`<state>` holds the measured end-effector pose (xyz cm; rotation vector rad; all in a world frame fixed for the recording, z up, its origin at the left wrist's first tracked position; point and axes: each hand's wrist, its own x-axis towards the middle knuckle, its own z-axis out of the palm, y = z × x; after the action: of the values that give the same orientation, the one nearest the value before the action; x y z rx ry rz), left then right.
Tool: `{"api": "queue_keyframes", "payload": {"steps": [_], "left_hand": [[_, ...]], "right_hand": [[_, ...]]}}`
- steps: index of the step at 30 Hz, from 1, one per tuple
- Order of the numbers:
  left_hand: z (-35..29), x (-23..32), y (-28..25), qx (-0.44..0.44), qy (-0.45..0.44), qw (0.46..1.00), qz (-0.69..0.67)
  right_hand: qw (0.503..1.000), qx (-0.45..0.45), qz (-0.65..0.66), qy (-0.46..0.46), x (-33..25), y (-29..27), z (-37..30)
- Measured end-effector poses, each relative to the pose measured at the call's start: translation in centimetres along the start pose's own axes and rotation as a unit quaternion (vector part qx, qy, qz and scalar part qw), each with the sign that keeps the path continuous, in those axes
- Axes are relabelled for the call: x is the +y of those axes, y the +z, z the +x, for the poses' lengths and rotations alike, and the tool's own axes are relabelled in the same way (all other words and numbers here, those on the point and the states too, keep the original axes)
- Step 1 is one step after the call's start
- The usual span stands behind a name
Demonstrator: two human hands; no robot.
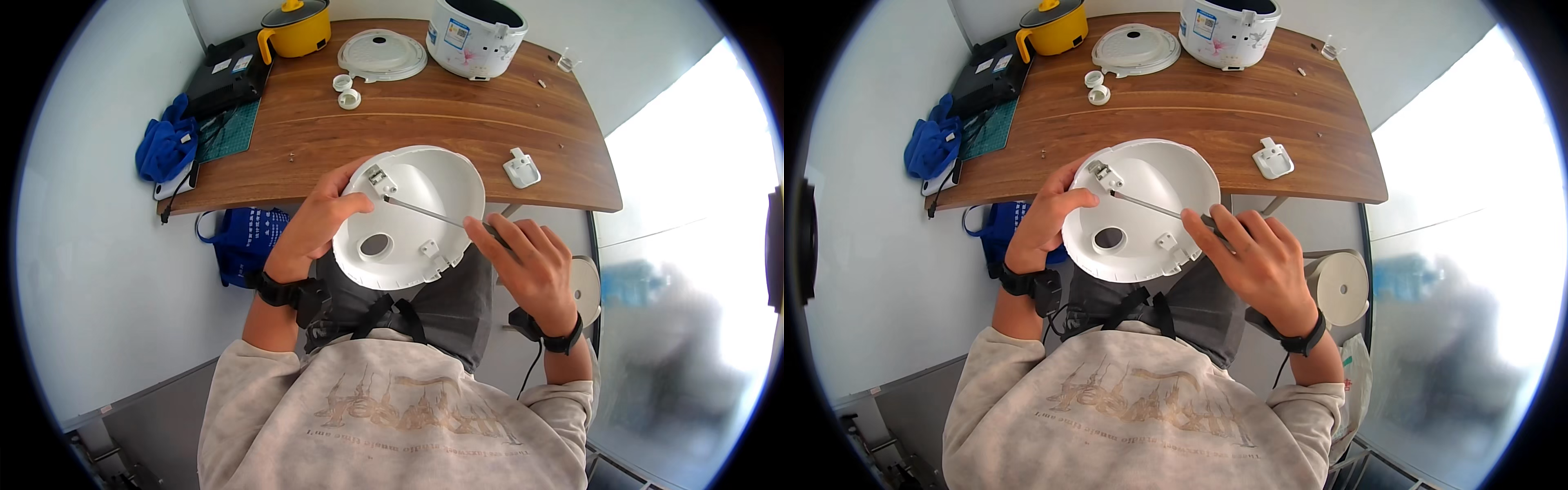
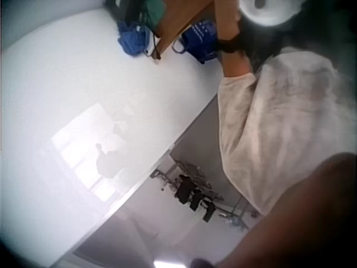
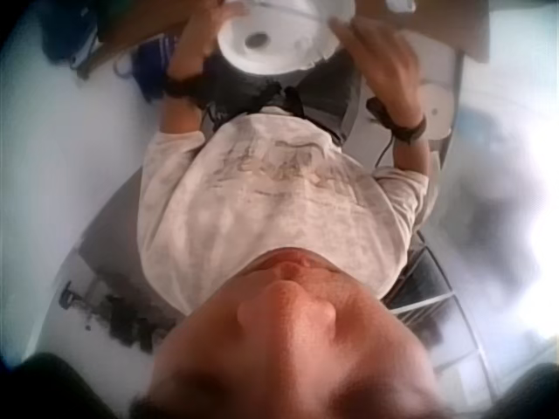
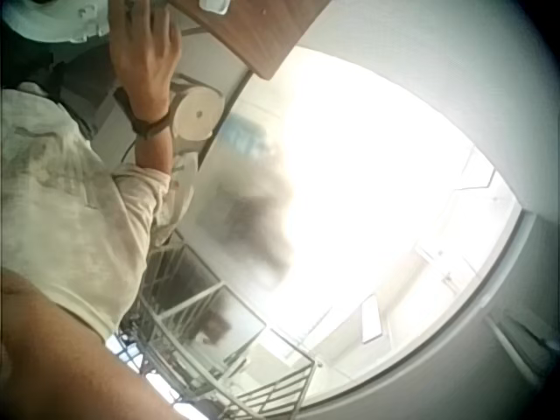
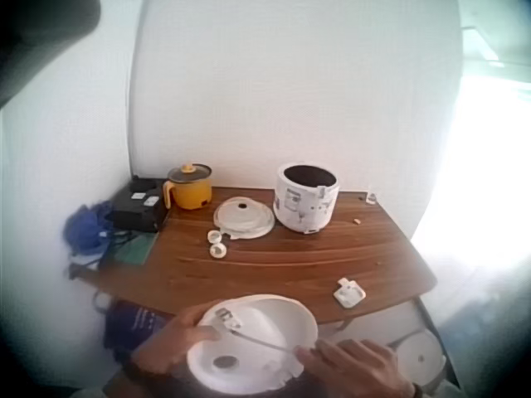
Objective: The person assembles a white plastic appliance lid by inserting a rubber gasket into a circular frame and then attaching a perforated inner plate using a screwdriver. The person tightens screws to secure the components together on a wooden table.
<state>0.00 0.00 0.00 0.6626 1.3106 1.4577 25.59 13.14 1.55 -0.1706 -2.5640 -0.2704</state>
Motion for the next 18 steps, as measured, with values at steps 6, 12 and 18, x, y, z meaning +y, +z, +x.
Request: {"api": "queue_keyframes", "payload": {"steps": [6, 12, 18], "left_hand": [[0.0, 0.1, 0.0, -0.018, 0.042, 0.995, 0.093], [-0.1, -0.7, 0.7, -0.048, 0.119, 0.973, 0.192], [0.0, -1.8, 1.2, -0.042, 0.192, 0.943, 0.269]], "right_hand": [[1.0, -0.003, 0.022, 0.008, 0.2, 0.0, 0.4], [0.998, -0.055, -0.008, -0.003, 0.2, -2.0, 1.4], [0.993, -0.109, 0.036, 0.027, 0.2, -2.1, 1.1]]}}
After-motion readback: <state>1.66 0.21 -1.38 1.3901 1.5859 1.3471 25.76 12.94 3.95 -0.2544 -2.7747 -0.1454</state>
